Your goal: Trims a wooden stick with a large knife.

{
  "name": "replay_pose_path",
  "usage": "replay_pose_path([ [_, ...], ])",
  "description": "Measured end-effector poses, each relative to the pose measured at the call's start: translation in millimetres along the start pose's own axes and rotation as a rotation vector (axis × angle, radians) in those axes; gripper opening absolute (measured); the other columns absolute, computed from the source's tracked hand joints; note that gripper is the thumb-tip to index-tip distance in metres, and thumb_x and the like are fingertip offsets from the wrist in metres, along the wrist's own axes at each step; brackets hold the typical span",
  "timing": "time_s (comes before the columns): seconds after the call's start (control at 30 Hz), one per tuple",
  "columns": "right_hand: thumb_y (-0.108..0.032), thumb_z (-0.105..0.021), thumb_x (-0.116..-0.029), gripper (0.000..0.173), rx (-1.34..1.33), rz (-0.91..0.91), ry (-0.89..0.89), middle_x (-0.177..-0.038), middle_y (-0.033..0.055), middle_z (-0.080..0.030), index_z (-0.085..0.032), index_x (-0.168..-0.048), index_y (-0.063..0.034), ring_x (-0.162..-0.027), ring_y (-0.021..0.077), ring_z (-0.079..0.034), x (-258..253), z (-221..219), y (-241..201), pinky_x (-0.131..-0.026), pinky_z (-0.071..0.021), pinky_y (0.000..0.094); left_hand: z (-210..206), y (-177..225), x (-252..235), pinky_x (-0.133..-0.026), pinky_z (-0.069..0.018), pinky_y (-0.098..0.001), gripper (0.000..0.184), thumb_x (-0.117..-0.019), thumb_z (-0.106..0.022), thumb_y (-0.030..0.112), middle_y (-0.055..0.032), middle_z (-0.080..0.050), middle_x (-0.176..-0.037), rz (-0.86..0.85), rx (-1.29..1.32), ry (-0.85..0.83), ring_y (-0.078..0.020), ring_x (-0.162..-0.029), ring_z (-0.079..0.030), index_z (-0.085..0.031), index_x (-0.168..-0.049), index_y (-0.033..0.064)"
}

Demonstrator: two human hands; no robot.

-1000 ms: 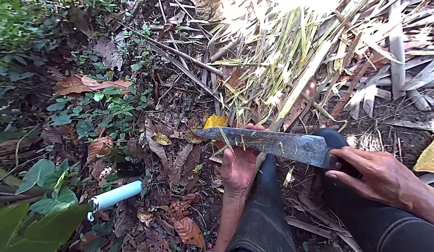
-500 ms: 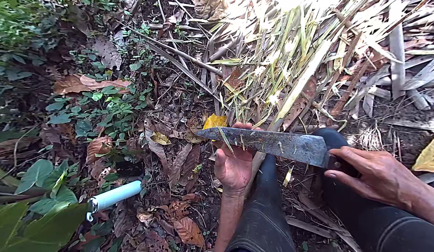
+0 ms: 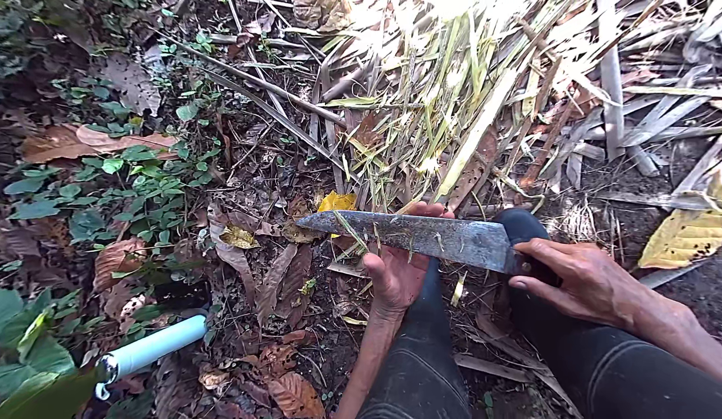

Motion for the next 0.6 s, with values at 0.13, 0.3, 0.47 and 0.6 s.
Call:
replay_pose_path([
  [0.13,-0.055,-0.05,-0.1032,0.053,-0.069,-0.004,0.001,-0.08,0.0088,-0.066,-0.067,-0.109,-0.0045,-0.065,0.0161,-0.063,-3,-2,1,-0.055,-0.0509,0.0335,-2,-24,-2,-0.112,-0.0455,-0.0452,0.09,-0.0776,-0.072,0.073,-0.0128,-0.056,-0.149,0.103,-0.097,-0.075,-0.0271,-0.136,-0.055,-0.057,-0.146,0.0157],
  [0.3,-0.053,-0.049,-0.104,0.052,-0.133,0.003,-0.043,-0.085,0.0087,-0.069,-0.068,-0.113,-0.0045,-0.072,0.0145,-0.066,-9,-8,-1,-0.061,-0.054,0.0324,-8,-29,-7,-0.113,-0.0453,-0.0448,0.08,-0.085,-0.074,0.06,-0.0146,-0.056,-0.148,0.141,-0.051,-0.129,-0.0272,-0.137,-0.054,-0.055,-0.146,0.0112],
  [0.47,-0.049,-0.051,-0.1041,0.049,-0.241,0.011,-0.047,-0.083,0.0075,-0.067,-0.068,-0.112,-0.0036,-0.073,0.0105,-0.063,-12,-14,0,-0.065,-0.0523,0.0273,-4,-24,-6,-0.113,-0.0458,-0.0472,0.074,-0.0868,-0.075,0.054,-0.017,-0.058,-0.146,0.078,-0.039,-0.12,-0.0309,-0.136,-0.055,-0.056,-0.144,0.0109],
  [0.6,-0.05,-0.051,-0.1042,0.05,-0.288,-0.021,-0.061,-0.084,0.006,-0.067,-0.069,-0.113,-0.0039,-0.075,0.0075,-0.063,-12,-16,4,-0.067,-0.0525,0.0258,4,-16,-6,-0.109,-0.0491,-0.0489,0.067,-0.0896,-0.076,0.047,-0.0219,-0.058,-0.143,0.011,-0.011,-0.024,-0.0355,-0.132,-0.058,-0.056,-0.142,0.0097],
])
Point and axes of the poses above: each hand's wrist, its own x-axis away from the middle knuckle, its own z-axis out of the back of the hand, y = z × x, the point moved 7 cm from there along -x, towards the middle knuckle
